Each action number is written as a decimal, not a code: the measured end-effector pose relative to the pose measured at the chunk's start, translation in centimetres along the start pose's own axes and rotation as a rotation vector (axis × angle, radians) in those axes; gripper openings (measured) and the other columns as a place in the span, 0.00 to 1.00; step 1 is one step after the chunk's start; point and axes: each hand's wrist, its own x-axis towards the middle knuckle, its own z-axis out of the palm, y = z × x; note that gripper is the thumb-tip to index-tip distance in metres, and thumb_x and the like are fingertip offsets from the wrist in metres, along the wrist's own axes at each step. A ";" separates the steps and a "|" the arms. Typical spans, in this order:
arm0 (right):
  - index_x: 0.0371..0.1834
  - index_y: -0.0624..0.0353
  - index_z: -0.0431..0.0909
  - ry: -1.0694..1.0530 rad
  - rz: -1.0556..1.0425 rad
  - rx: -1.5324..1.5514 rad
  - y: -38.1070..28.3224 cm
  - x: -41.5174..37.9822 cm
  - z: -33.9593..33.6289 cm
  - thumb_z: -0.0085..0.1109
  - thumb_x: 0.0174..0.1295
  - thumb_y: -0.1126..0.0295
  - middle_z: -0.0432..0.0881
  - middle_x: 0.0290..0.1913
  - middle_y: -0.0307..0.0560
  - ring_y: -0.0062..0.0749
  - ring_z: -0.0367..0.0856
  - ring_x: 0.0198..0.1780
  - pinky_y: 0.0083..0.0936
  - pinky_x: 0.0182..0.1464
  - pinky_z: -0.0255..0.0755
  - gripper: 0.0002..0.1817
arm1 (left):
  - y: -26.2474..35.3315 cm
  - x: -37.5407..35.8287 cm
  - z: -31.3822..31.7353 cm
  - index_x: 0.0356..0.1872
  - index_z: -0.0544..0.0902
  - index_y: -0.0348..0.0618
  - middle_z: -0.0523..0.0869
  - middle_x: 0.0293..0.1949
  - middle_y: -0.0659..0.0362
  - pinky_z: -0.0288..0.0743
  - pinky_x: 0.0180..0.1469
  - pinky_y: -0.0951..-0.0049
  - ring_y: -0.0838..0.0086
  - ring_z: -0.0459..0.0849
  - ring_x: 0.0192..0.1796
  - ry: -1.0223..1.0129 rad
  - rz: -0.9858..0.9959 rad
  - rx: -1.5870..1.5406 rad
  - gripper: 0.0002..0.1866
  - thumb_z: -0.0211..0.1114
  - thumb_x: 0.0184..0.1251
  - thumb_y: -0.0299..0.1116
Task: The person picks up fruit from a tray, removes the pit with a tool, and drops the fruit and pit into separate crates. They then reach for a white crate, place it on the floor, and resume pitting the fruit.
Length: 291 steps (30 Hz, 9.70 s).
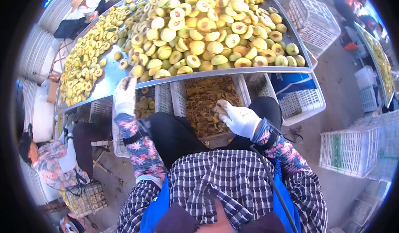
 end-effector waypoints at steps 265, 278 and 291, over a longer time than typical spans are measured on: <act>0.52 0.50 0.78 0.401 0.285 -0.409 23.0 2.3 -31.0 0.63 0.53 0.56 0.82 0.44 0.53 0.45 0.82 0.47 0.36 0.49 0.75 0.23 | 7.2 -3.8 25.3 0.35 0.79 0.31 0.83 0.24 0.56 0.67 0.21 0.81 0.76 0.77 0.11 -0.430 0.484 -0.179 0.12 0.55 0.70 0.32; 0.57 0.55 0.75 -0.303 0.300 -0.642 21.9 2.9 -25.4 0.65 0.52 0.60 0.83 0.43 0.54 0.50 0.78 0.53 0.41 0.56 0.72 0.28 | 9.5 -4.5 25.0 0.36 0.78 0.31 0.83 0.27 0.56 0.70 0.26 0.80 0.78 0.79 0.16 -0.476 0.379 -0.260 0.10 0.60 0.65 0.31; 0.59 0.58 0.71 0.158 0.359 -0.441 22.3 2.1 -29.6 0.63 0.56 0.46 0.81 0.43 0.59 0.54 0.81 0.45 0.40 0.51 0.74 0.34 | 8.1 -4.2 25.1 0.32 0.81 0.34 0.84 0.29 0.55 0.73 0.34 0.72 0.71 0.80 0.26 -0.411 0.399 -0.193 0.07 0.62 0.62 0.29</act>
